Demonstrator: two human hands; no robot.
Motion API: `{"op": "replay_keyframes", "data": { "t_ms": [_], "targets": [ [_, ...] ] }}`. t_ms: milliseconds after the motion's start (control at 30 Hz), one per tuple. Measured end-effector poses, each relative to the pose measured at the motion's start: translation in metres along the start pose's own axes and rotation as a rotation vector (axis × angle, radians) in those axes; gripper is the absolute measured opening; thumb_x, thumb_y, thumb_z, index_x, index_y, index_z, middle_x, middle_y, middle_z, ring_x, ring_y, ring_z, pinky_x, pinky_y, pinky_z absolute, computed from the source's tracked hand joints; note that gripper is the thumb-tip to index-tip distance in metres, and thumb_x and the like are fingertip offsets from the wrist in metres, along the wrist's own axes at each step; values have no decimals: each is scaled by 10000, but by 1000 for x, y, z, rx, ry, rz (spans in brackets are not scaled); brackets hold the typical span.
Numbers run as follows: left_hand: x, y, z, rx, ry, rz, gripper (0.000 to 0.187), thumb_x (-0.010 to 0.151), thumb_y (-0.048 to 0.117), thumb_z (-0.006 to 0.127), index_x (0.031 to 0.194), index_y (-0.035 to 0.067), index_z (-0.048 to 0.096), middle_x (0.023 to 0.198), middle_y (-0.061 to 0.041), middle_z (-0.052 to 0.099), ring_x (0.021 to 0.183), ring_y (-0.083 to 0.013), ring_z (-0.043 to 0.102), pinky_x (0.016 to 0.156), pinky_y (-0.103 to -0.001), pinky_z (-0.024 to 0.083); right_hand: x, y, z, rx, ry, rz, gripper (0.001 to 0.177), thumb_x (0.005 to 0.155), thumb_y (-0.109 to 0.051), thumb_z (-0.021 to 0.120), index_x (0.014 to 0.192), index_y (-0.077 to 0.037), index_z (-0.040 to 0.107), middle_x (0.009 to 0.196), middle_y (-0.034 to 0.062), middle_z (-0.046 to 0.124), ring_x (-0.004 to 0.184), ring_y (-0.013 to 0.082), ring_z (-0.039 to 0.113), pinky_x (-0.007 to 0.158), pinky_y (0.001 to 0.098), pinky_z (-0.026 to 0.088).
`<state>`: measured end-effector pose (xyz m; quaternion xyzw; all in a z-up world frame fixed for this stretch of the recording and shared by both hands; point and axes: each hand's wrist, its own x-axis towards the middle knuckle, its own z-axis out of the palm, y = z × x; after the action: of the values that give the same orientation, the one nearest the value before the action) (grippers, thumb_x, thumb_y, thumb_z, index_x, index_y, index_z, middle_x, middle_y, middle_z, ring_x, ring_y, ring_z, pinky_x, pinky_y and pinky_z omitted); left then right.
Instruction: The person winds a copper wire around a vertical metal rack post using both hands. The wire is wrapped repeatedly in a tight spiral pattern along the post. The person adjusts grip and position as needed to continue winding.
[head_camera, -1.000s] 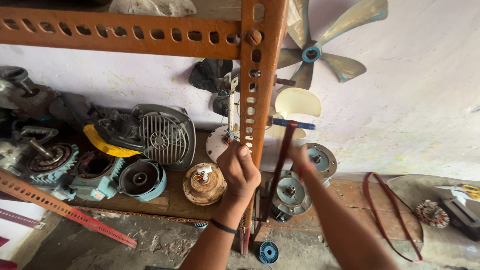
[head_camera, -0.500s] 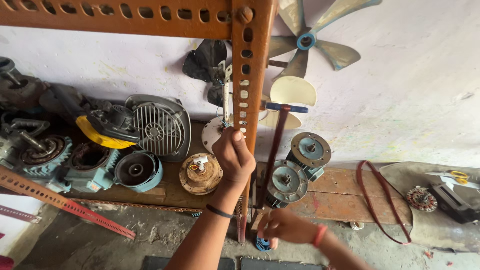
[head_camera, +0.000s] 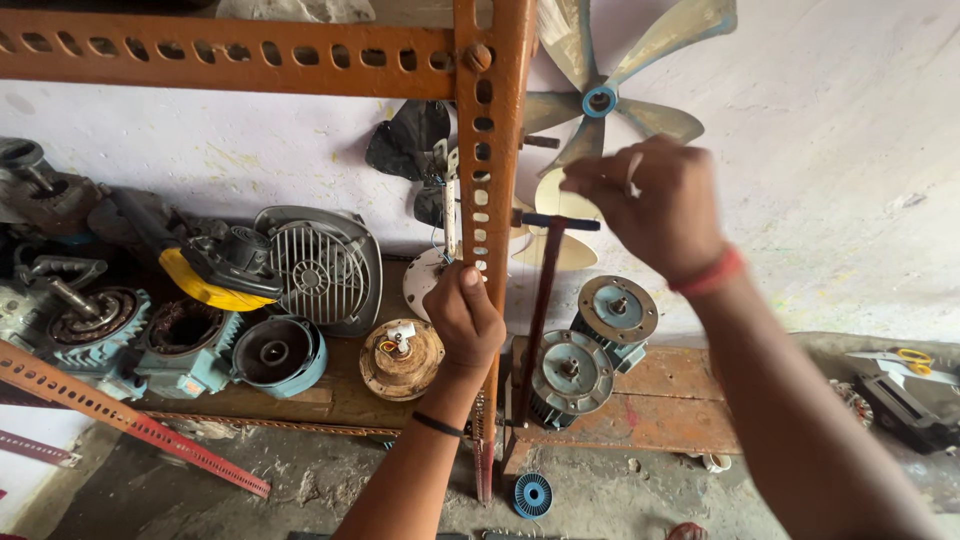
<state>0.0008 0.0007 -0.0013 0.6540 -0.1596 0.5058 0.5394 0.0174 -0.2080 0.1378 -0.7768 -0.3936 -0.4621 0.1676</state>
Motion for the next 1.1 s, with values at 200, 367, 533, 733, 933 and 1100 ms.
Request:
{"op": "replay_keyframes", "data": {
  "t_ms": [200,367,533,733,933,1100],
  "targets": [
    [1,-2,-1,23,-2,62,430,1130,254,368,800,15,508,669,-156,519,584,-360,561,554,-440,406,-183,109,217,800,37,1287,263,1043,-184,577,904,-12,721,701,48,687,590,122,626,531,283,484],
    [2,-2,-2,45,-6,89,424,1135,247,360,813,14,508,690,-161,524,603,-381,558,573,-457,401,-422,-15,268,713,-534,1859,222,1003,-209,679,978,-17,788,672,71,658,537,164,600,478,299,459],
    [2,-1,-2,32,-3,93,434,1132,251,346,806,21,515,687,-147,532,591,-362,576,558,-444,415,-429,-124,224,986,-946,1815,244,973,-234,732,1039,-15,815,666,101,661,520,187,611,467,306,474],
    [0,-1,-1,29,-4,20,455,1130,275,364,799,15,539,667,-152,553,597,-363,585,561,-439,434,-242,-115,101,1183,-1007,1037,241,979,-202,679,1029,27,734,776,92,752,675,146,752,642,287,603],
    [-2,-1,0,29,14,-4,462,1120,280,365,808,5,564,643,-147,546,537,-328,554,518,-416,412,-59,-100,-26,728,-918,483,152,942,-156,675,965,-57,789,774,46,773,608,111,735,543,260,608],
    [-2,-1,0,35,21,15,463,1131,272,376,775,16,524,630,-131,523,538,-318,540,526,-414,400,9,-78,-48,62,-453,-121,372,875,-157,760,527,-75,653,410,54,540,365,193,525,436,387,459]
  ]
}}
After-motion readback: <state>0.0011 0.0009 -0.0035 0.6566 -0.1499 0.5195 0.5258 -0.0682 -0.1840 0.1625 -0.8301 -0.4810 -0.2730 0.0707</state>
